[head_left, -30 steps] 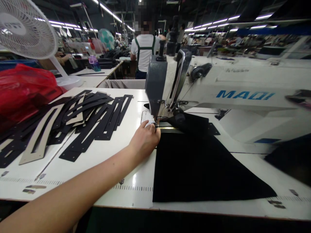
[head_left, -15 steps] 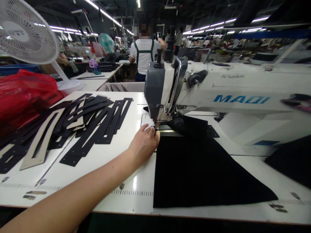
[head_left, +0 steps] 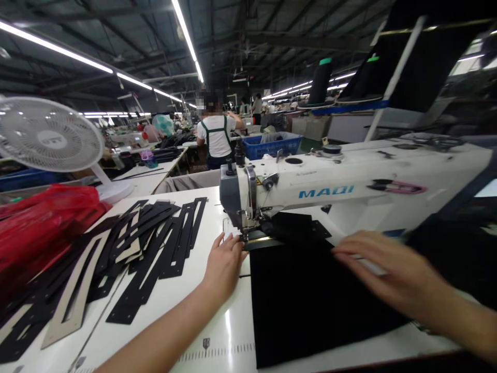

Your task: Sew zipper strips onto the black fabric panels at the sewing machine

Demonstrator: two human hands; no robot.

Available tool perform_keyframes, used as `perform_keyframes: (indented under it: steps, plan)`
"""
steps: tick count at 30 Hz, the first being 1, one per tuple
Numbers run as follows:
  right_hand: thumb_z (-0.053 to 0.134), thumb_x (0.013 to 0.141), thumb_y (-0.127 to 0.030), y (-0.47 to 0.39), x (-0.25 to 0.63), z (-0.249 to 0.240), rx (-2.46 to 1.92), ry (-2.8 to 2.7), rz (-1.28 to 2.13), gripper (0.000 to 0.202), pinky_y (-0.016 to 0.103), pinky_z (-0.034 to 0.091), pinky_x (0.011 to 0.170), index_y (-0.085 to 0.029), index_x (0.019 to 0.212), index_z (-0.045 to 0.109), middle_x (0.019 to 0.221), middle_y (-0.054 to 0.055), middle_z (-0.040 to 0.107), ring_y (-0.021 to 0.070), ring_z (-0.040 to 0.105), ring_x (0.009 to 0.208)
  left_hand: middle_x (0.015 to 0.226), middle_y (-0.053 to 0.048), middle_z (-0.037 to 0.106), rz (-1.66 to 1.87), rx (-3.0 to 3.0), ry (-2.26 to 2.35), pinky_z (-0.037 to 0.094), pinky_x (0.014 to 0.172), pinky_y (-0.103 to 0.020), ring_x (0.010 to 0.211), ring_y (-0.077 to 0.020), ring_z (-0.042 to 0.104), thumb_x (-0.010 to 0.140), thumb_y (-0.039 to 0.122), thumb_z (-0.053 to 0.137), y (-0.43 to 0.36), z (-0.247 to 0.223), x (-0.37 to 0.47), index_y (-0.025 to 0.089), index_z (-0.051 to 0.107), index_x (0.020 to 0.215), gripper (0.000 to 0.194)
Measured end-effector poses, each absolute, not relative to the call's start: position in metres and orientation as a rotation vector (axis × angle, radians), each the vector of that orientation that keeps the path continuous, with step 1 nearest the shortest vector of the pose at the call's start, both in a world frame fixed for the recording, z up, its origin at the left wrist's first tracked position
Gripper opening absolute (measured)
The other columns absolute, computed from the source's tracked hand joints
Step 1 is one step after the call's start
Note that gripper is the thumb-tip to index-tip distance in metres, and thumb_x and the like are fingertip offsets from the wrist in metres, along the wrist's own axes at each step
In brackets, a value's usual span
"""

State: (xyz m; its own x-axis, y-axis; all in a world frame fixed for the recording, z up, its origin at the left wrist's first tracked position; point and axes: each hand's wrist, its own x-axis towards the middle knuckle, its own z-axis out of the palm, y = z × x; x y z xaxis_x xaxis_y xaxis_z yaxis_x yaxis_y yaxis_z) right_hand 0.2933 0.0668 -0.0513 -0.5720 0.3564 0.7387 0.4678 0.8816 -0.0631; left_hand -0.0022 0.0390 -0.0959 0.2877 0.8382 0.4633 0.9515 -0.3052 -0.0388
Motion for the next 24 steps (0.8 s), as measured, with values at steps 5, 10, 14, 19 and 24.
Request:
perform_keyframes:
  steps: [5, 10, 14, 19, 24]
  plan:
    - [0.045, 0.083, -0.009, 0.090, 0.180, -0.083, -0.597, -2.494, -0.056, 0.025, 0.045, 0.039, 0.096, -0.013, 0.102, 0.061, 0.103, 0.011, 0.064, 0.0223, 0.057, 0.098, 0.090, -0.007, 0.070, -0.606, -2.303, -1.495, 0.043, 0.095, -0.046, 0.088, -0.0191, 0.066, 0.088, 0.014, 0.048, 0.043, -0.097, -0.009, 0.016, 0.062, 0.082, 0.015]
    - [0.042, 0.080, -0.005, 0.107, 0.157, -0.096, -0.582, -2.564, 0.048, 0.029, 0.040, 0.035, 0.100, -0.013, 0.100, 0.062, 0.102, 0.009, 0.063, 0.0201, 0.055, 0.102, 0.089, -0.007, 0.070, -0.749, -2.350, -1.425, 0.047, 0.092, -0.043, 0.089, -0.0182, 0.065, 0.088, 0.013, 0.045, 0.050, -0.104, -0.018, 0.017, 0.063, 0.077, 0.022]
    - [0.039, 0.082, -0.006, 0.110, 0.162, -0.098, -0.534, -2.523, 0.110, 0.029, 0.035, 0.042, 0.093, -0.012, 0.097, 0.063, 0.103, 0.011, 0.063, 0.0204, 0.056, 0.101, 0.090, -0.007, 0.069, -0.752, -2.417, -1.407, 0.047, 0.092, -0.039, 0.090, -0.0175, 0.065, 0.088, 0.013, 0.047, 0.054, -0.106, -0.020, 0.017, 0.063, 0.077, 0.019]
    - [0.039, 0.081, -0.005, 0.114, 0.161, -0.101, -0.544, -2.546, 0.050, 0.030, 0.035, 0.043, 0.092, -0.010, 0.099, 0.062, 0.105, 0.013, 0.063, 0.0222, 0.056, 0.102, 0.093, -0.007, 0.069, -0.685, -2.442, -1.402, 0.046, 0.092, -0.037, 0.092, -0.0179, 0.064, 0.086, 0.013, 0.050, 0.059, -0.104, -0.021, 0.016, 0.062, 0.081, 0.013]
    - [0.040, 0.080, -0.004, 0.118, 0.159, -0.102, -0.587, -2.553, 0.023, 0.030, 0.035, 0.042, 0.093, -0.011, 0.099, 0.062, 0.102, 0.011, 0.064, 0.0209, 0.056, 0.099, 0.095, -0.007, 0.069, -0.624, -2.453, -1.429, 0.045, 0.093, -0.035, 0.094, -0.0175, 0.063, 0.085, 0.014, 0.055, 0.063, -0.103, -0.021, 0.016, 0.062, 0.081, 0.009]
